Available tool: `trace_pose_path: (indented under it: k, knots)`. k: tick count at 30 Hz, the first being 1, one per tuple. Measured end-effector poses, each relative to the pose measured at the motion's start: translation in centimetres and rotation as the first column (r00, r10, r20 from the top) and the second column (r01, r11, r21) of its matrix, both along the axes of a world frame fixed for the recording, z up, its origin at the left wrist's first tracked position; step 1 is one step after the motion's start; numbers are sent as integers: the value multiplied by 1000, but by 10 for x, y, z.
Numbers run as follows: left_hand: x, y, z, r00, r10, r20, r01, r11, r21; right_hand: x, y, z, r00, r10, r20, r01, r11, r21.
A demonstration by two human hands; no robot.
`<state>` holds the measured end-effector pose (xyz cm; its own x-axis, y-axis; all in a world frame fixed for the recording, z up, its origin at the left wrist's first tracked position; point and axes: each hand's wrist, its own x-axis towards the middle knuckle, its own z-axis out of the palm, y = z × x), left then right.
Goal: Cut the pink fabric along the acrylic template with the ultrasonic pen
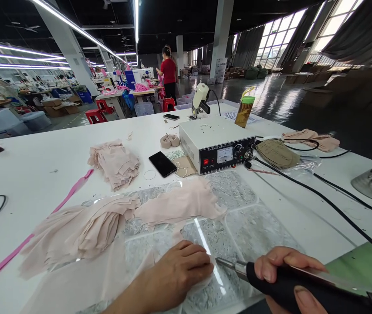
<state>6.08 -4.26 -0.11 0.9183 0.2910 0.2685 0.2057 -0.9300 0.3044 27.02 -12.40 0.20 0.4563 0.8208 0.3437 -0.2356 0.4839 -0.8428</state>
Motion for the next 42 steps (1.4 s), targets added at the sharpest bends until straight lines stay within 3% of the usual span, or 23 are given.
trace_pose_path:
  k: [15, 27, 42]
  knots:
    - [1, 0, 4, 1000, -15, -15, 15, 1000, 11, -1, 0, 3, 999, -29, 30, 30, 999, -28]
    - [1, -2, 1, 998, -11, -68, 14, 999, 43, -6, 5, 6, 997, -81, 3, 81, 996, 27]
    - [0, -1, 2, 996, -7, -84, 15, 995, 98, -6, 4, 0, 1000, -2, 6, 2, 1000, -2]
